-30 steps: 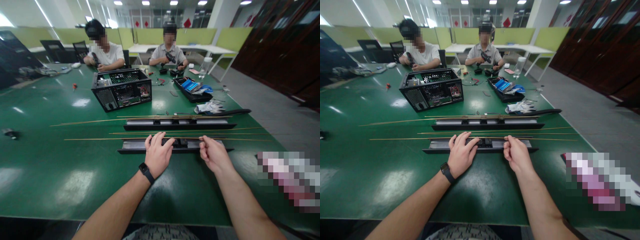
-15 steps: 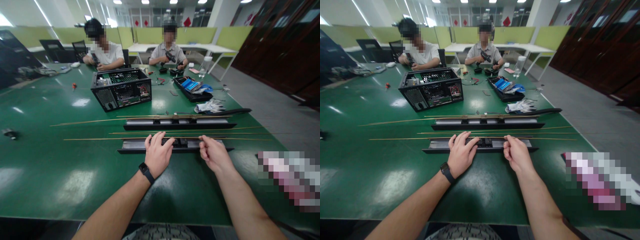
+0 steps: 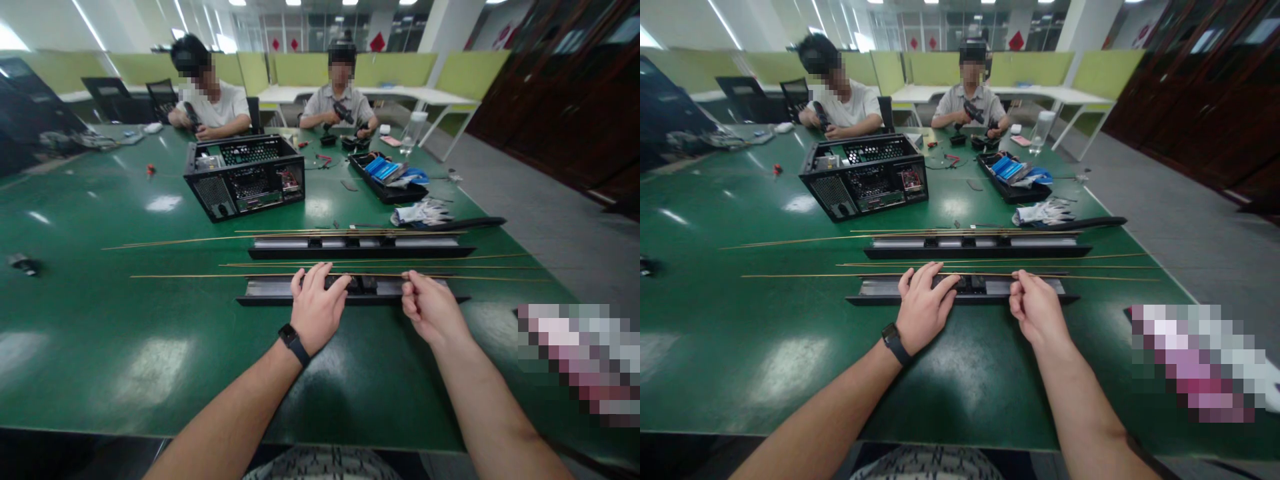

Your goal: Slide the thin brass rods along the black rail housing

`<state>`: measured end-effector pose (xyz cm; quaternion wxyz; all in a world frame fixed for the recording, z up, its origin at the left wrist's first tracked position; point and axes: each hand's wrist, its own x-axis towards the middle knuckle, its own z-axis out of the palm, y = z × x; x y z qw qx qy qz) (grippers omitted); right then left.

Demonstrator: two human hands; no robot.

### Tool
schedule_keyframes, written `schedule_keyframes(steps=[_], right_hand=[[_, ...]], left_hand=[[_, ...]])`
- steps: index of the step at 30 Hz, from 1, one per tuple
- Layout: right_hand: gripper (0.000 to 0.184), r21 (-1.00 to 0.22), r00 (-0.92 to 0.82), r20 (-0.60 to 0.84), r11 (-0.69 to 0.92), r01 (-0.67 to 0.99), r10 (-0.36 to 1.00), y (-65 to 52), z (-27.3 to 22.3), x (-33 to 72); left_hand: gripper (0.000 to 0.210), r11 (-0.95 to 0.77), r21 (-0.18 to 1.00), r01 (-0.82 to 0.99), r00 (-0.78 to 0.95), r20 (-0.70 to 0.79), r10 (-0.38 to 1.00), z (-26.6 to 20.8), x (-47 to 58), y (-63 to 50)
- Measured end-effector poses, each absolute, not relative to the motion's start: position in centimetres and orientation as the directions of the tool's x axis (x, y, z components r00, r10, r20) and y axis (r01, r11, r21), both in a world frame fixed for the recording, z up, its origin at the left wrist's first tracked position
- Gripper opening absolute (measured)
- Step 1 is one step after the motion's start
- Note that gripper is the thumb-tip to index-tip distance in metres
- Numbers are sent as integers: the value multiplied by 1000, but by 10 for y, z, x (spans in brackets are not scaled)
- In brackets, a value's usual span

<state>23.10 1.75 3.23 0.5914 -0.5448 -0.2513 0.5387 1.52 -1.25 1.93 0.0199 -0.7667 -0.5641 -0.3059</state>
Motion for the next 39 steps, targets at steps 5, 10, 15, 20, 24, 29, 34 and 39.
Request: schedule_keyframes(steps=[5, 10, 15, 20, 24, 29, 34, 39], right_hand=[[13, -921, 278, -280, -176, -347, 919, 17, 31, 232], [22, -920, 248, -300, -210, -332, 921, 17, 32, 231], [24, -932, 240, -280, -203, -301, 929, 17, 30, 231], [21, -925, 264, -281, -187, -332, 923, 18, 30, 231], [13, -920, 295, -283, -170, -354, 913, 19, 30, 232], [11, -917, 295, -292, -179, -356, 910, 20, 29, 232], [16, -915, 256, -300, -201, -349, 919, 18, 30, 232], [19, -928, 246, -283, -201, -313, 927, 17, 32, 231]], left_hand=[[28, -359, 316, 878, 171, 495, 852, 20, 15, -12], [28, -360, 312, 879, 175, 491, 853, 19, 15, -12], [28, -359, 310, 880, 172, 496, 851, 19, 15, -12], [28, -360, 310, 880, 172, 500, 849, 19, 16, -12], [28, -360, 311, 879, 173, 496, 851, 19, 15, -12], [28, -361, 311, 879, 176, 492, 853, 19, 15, -12], [28, -360, 314, 878, 171, 498, 850, 19, 16, -12], [28, -356, 311, 881, 167, 499, 850, 19, 15, -12]])
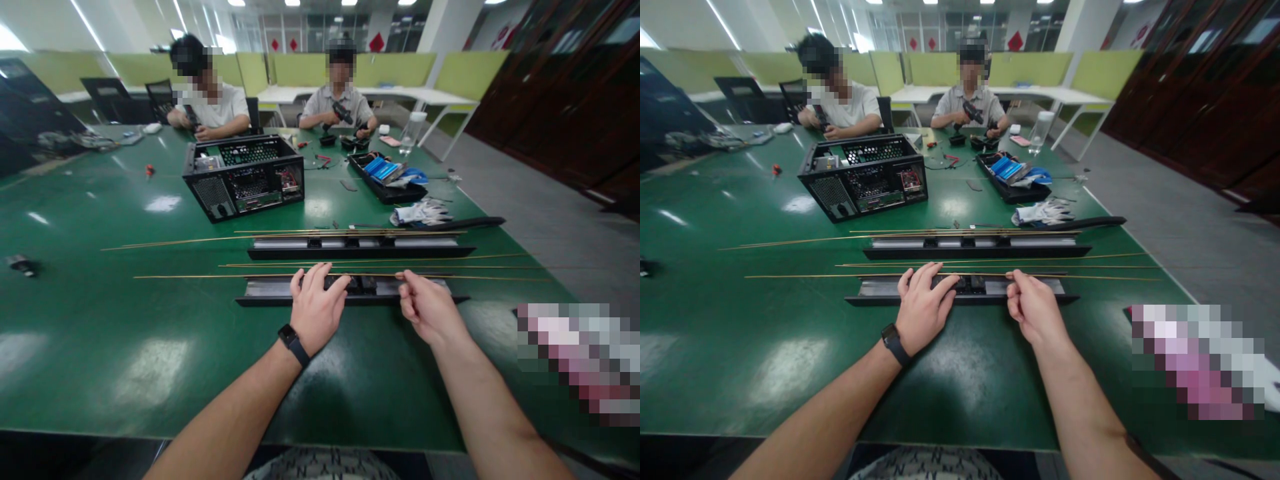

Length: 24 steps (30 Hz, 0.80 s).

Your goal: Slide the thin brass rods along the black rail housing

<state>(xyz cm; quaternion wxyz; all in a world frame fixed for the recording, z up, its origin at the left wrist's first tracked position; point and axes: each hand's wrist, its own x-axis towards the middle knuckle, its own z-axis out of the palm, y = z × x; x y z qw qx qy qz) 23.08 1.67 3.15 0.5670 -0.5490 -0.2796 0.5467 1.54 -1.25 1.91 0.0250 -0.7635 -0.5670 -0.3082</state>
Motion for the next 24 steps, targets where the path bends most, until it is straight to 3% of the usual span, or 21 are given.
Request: schedule_keyframes(steps=[24], right_hand=[[16, -915, 273, -299, -193, -354, 914, 18, 32, 231]], left_hand=[[29, -355, 316, 880, 171, 488, 856, 20, 15, -13]])
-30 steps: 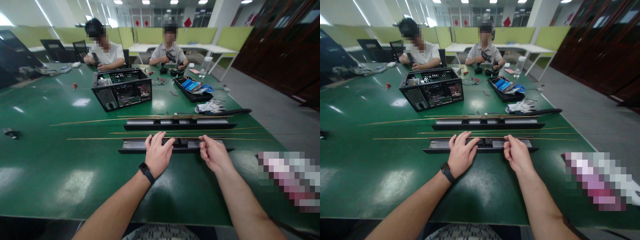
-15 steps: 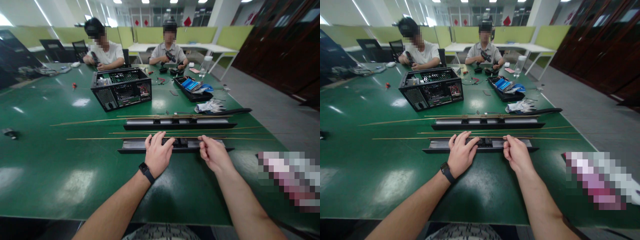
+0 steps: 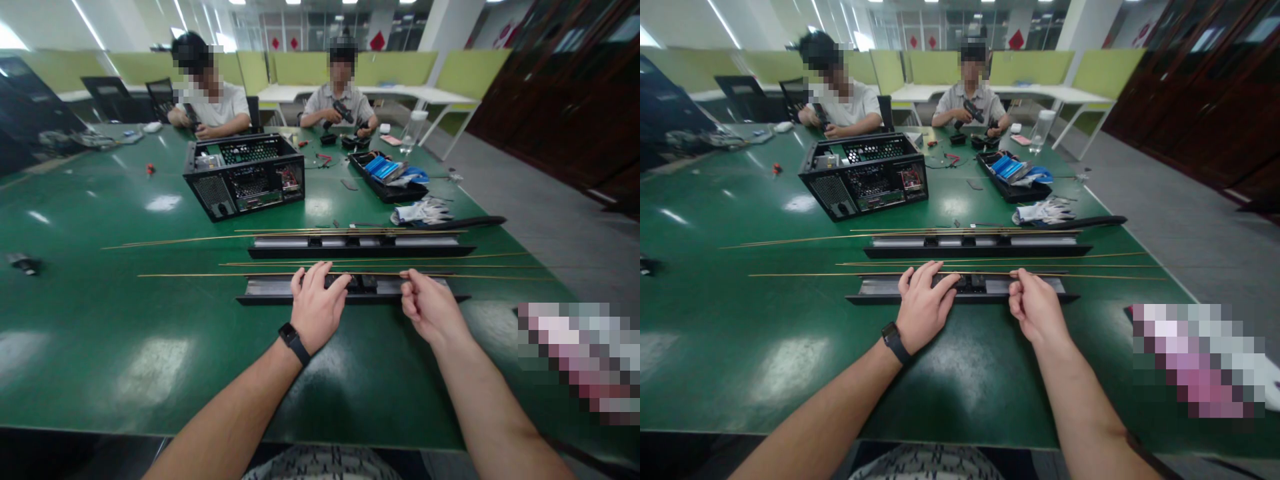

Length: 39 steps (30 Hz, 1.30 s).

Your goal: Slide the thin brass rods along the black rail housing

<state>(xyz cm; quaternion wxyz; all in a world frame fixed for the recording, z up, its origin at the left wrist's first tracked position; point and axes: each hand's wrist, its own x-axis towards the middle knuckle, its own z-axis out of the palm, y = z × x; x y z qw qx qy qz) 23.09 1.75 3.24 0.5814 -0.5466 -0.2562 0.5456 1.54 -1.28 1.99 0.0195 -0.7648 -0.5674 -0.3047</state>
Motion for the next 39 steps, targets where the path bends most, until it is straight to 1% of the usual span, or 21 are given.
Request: schedule_keyframes(steps=[6, 17, 23, 31, 33, 39], right_hand=[[24, -920, 250, -298, -207, -334, 921, 16, 33, 230], [19, -913, 298, -301, -183, -363, 906, 18, 32, 232], [15, -915, 279, -296, -187, -358, 914, 17, 31, 233], [25, -923, 253, -295, -206, -326, 921, 16, 33, 231], [25, -920, 257, -295, -201, -337, 920, 16, 34, 231], [15, -909, 303, -308, -184, -374, 902, 18, 33, 232]], left_hand=[[29, -361, 319, 877, 169, 497, 851, 19, 15, -13], [29, -360, 320, 876, 167, 500, 850, 20, 15, -13], [28, -360, 317, 877, 173, 491, 854, 20, 15, -13], [28, -364, 317, 876, 167, 508, 845, 20, 16, -13], [28, -366, 316, 875, 170, 508, 844, 20, 16, -13], [28, -363, 316, 877, 174, 496, 851, 20, 15, -13]])
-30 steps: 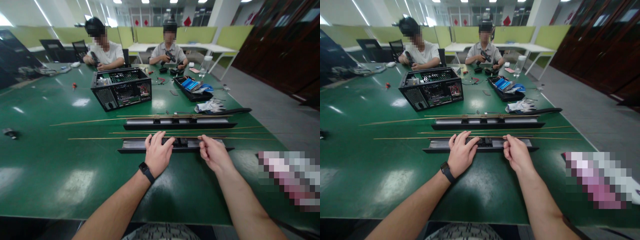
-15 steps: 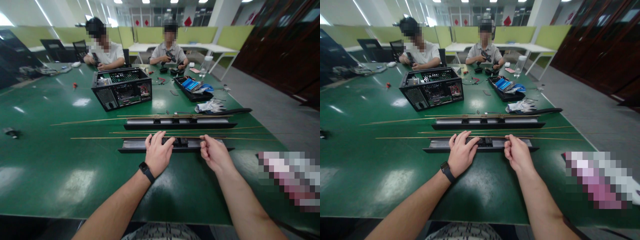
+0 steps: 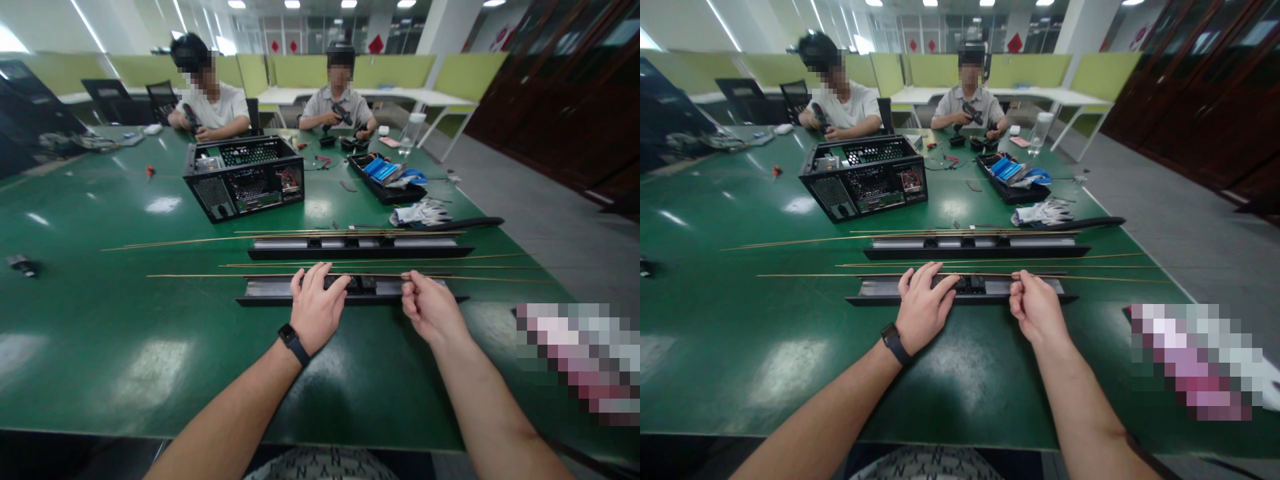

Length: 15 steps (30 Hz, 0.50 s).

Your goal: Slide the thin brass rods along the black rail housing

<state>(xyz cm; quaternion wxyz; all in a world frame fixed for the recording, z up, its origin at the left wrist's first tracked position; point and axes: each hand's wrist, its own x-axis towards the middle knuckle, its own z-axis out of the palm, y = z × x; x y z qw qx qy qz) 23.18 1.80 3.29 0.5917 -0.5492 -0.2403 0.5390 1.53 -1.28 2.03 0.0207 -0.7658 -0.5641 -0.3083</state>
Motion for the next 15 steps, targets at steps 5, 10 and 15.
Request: schedule_keyframes(steps=[5, 10, 15], right_hand=[[13, -911, 288, -305, -189, -368, 908, 18, 32, 232], [17, -921, 262, -293, -198, -336, 919, 17, 31, 231], [16, -923, 259, -287, -194, -332, 922, 18, 30, 231]], left_hand=[[29, -359, 320, 877, 166, 499, 851, 20, 16, -12], [28, -363, 316, 876, 171, 500, 849, 19, 15, -12], [28, -360, 315, 878, 174, 491, 853, 19, 15, -12]])
